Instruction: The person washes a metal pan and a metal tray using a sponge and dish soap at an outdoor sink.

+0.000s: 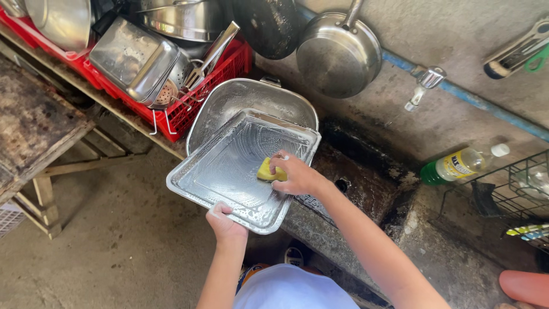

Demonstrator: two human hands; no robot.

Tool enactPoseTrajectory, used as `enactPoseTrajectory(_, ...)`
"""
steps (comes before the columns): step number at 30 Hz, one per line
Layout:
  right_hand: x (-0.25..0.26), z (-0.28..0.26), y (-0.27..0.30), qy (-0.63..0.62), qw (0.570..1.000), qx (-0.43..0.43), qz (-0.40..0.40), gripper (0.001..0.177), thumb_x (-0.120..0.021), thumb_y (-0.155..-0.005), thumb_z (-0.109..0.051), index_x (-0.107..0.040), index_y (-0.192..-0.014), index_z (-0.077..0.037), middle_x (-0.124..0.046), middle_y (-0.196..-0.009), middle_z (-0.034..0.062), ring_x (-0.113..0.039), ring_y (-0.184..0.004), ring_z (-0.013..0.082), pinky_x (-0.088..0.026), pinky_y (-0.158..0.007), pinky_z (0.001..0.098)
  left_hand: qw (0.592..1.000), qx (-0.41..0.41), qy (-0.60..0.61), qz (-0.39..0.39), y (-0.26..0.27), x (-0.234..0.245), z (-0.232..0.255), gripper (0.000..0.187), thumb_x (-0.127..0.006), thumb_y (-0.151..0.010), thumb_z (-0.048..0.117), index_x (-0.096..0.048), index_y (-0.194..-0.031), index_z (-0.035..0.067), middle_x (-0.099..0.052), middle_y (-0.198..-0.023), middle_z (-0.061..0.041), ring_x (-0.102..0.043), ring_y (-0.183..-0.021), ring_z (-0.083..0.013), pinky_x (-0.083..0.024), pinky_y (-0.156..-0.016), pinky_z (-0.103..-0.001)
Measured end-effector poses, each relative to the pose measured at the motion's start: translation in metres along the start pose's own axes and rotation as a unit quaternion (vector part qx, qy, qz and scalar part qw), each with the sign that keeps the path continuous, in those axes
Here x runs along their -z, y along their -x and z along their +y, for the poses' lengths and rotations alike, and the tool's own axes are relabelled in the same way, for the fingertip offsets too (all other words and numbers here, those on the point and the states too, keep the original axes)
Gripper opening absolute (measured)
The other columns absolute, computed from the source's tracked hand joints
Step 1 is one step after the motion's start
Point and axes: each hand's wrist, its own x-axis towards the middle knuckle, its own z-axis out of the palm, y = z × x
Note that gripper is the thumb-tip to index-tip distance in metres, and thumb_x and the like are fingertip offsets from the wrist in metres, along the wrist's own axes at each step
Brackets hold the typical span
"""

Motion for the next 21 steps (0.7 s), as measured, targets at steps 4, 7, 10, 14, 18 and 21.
enactPoseTrajectory(4, 0.001, -0.002, 0.0, -0.045, 0.998, -0.026, 0.037, 0.03, -0.068, -0.061, -0.016, -0.053, -0.085, -0.005, -0.049, -0.11, 0.0132, -0.051, -0.102, 0.0305, -0.042, -0.09, 0.0375, 0.999, -0.024, -0.013, 0.016, -0.008, -0.01, -0.013, 0.055, -0.035, -0.048, 0.003, -0.046, -0.1, -0.008, -0.048, -0.097, -0.019, -0.05, -0.1, -0.0368, -0.043, -0.094, -0.047)
enactPoseTrajectory(7, 0.002, -0.007, 0.0, -0.069, 0.993, -0.039, 0.091, 0.036, -0.07, -0.059, -0.016, -0.052, -0.088, -0.003, -0.052, -0.101, 0.014, -0.053, -0.098, 0.0297, -0.043, -0.087, 0.036, 1.0, -0.006, 0.013, -0.006, -0.016, -0.01, -0.02, 0.048, -0.037, -0.05, 0.004, -0.044, -0.096, -0.008, -0.048, -0.097, -0.018, -0.05, -0.099, -0.0365, -0.043, -0.094, -0.047)
enactPoseTrajectory(10, 0.002, -0.014, 0.003, -0.111, 0.976, -0.068, 0.177, 0.036, -0.07, -0.059, -0.013, -0.054, -0.09, -0.003, -0.055, -0.093, 0.0129, -0.057, -0.088, 0.0252, -0.047, -0.08, 0.0332, 1.0, 0.005, 0.023, 0.01, -0.019, -0.018, -0.022, 0.05, -0.036, -0.049, 0.007, -0.046, -0.097, -0.005, -0.049, -0.097, -0.016, -0.051, -0.099, -0.0349, -0.044, -0.09, -0.047)
enactPoseTrajectory(14, -0.004, -0.01, 0.007, -0.394, 0.851, -0.24, 0.249, 0.03, -0.066, -0.062, -0.011, -0.052, -0.088, -0.009, -0.063, -0.081, 0.0041, -0.062, -0.071, 0.0162, -0.048, -0.057, 0.0322, 0.996, -0.079, -0.027, 0.045, -0.007, -0.042, -0.017, 0.054, -0.035, -0.054, -0.001, -0.041, -0.107, 0.001, -0.047, -0.106, -0.015, -0.051, -0.102, -0.0324, -0.048, -0.088, -0.047)
enactPoseTrajectory(18, -0.025, 0.034, 0.009, -0.432, 0.819, -0.199, 0.322, 0.02, -0.068, -0.066, -0.009, -0.053, -0.079, -0.006, -0.061, -0.083, 0.001, -0.059, -0.073, 0.0108, -0.047, -0.062, 0.0275, 0.98, -0.134, -0.127, 0.072, 0.004, -0.046, -0.02, 0.068, -0.035, -0.059, -0.009, -0.033, -0.124, 0.011, -0.043, -0.116, -0.012, -0.048, -0.108, -0.0291, -0.042, -0.092, -0.047)
enactPoseTrajectory(21, -0.043, 0.062, 0.016, -0.427, 0.807, -0.183, 0.364, 0.016, -0.069, -0.073, -0.008, -0.056, -0.08, -0.003, -0.054, -0.078, 0.0051, -0.05, -0.072, 0.0115, -0.041, -0.064, 0.0253, 0.954, -0.168, -0.237, 0.073, -0.011, -0.029, -0.029, 0.06, -0.044, -0.066, -0.004, -0.026, -0.123, 0.003, -0.037, -0.122, -0.013, -0.039, -0.12, -0.0259, -0.025, -0.104, -0.042)
